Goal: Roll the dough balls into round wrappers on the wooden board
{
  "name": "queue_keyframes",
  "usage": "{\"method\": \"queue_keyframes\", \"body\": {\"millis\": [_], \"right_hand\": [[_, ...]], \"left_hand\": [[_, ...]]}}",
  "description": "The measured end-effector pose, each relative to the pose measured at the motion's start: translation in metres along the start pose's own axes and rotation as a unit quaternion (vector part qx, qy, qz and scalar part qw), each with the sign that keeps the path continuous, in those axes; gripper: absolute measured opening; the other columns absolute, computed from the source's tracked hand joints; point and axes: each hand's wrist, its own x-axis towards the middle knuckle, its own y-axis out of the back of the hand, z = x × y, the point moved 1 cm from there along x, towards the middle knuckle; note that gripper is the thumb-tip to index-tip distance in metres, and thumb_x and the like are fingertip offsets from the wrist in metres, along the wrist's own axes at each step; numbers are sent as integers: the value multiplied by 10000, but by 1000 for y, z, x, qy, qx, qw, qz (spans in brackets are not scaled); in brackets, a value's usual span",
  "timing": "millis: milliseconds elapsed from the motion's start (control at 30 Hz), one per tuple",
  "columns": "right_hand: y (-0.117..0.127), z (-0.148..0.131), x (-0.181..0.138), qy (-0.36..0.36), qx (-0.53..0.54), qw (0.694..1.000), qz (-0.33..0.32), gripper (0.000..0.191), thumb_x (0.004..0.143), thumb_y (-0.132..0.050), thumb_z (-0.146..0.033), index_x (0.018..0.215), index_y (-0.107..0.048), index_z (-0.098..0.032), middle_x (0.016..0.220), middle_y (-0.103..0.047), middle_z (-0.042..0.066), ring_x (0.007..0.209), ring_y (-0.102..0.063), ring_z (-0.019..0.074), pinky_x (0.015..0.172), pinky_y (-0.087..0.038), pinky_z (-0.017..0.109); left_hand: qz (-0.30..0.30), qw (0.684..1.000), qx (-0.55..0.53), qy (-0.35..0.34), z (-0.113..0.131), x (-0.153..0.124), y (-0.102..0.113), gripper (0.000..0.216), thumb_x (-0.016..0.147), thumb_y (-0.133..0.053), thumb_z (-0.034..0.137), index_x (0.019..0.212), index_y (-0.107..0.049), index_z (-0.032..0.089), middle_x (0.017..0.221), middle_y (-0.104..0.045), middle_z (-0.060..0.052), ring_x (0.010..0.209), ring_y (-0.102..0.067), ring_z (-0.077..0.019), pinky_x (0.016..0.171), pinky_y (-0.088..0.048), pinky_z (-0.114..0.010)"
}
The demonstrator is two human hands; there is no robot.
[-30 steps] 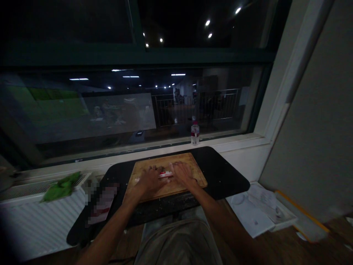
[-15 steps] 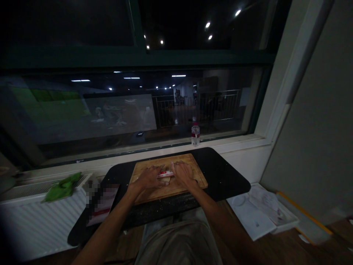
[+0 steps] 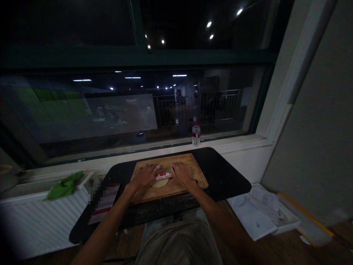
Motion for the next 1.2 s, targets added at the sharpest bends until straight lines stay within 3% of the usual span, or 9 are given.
{"method": "queue_keyframes", "body": {"millis": [67,167,233,367,567,800,1033,1200], "right_hand": [[0,5,3,19,2,1000,-15,414,1155,-416,-336,1375,-738,-197,1309,-809,134,1211,-750,279,1054,-521,351],[-1,14,11,66,-9,997,-36,467,1137,-453,-322,1546,-640,-194,1499,-720,145,1405,-643,293,1169,-462,385],[-2,21,18,92,-27,994,-47,517,1139,-461,-341,1618,-583,-189,1595,-645,158,1508,-547,322,1246,-396,451],[-7,30,31,91,-35,993,-60,567,1147,-467,-414,1677,-521,-220,1654,-585,161,1531,-504,353,1284,-319,553],[-10,28,44,37,-8,998,-42,547,1127,-503,-429,1633,-575,-233,1584,-636,151,1470,-535,323,1252,-337,496],[-1,23,54,45,-2,998,-53,513,1155,-411,-445,1558,-656,-244,1482,-704,136,1366,-566,314,1200,-368,466],[-8,28,47,45,-1,998,-43,498,1169,-401,-435,1564,-650,-262,1535,-673,117,1431,-515,295,1236,-350,470],[-12,28,37,45,-6,998,-42,482,1160,-417,-385,1573,-654,-305,1620,-627,94,1495,-497,319,1272,-332,529]], "left_hand": [[20,997,57,41,-1,-1,-2,463,1143,-385,409,1484,-661,261,1531,-693,-162,1465,-598,-373,1221,-445,-581],[31,994,76,75,-4,0,-2,442,1141,-389,396,1443,-684,265,1490,-718,-153,1421,-628,-364,1202,-455,-582],[36,993,68,85,-6,3,0,457,1143,-368,384,1431,-696,251,1473,-733,-144,1391,-653,-334,1199,-466,-535],[45,992,62,99,-11,6,6,447,1116,-413,360,1397,-735,227,1422,-765,-147,1359,-680,-308,1159,-504,-437],[64,986,69,136,-19,6,10,449,1079,-427,336,1346,-764,203,1376,-779,-173,1331,-697,-347,1106,-540,-485],[64,993,35,96,-21,3,1,427,1079,-423,276,1231,-809,178,1370,-793,-142,1328,-693,-281,1127,-505,-362],[62,995,-5,79,-24,5,-5,446,1105,-386,274,1253,-794,171,1364,-802,-128,1291,-713,-240,1129,-493,-330],[69,994,-13,87,-25,5,-7,446,1110,-401,306,1321,-769,168,1401,-786,-145,1320,-706,-261,1143,-490,-351]]}}
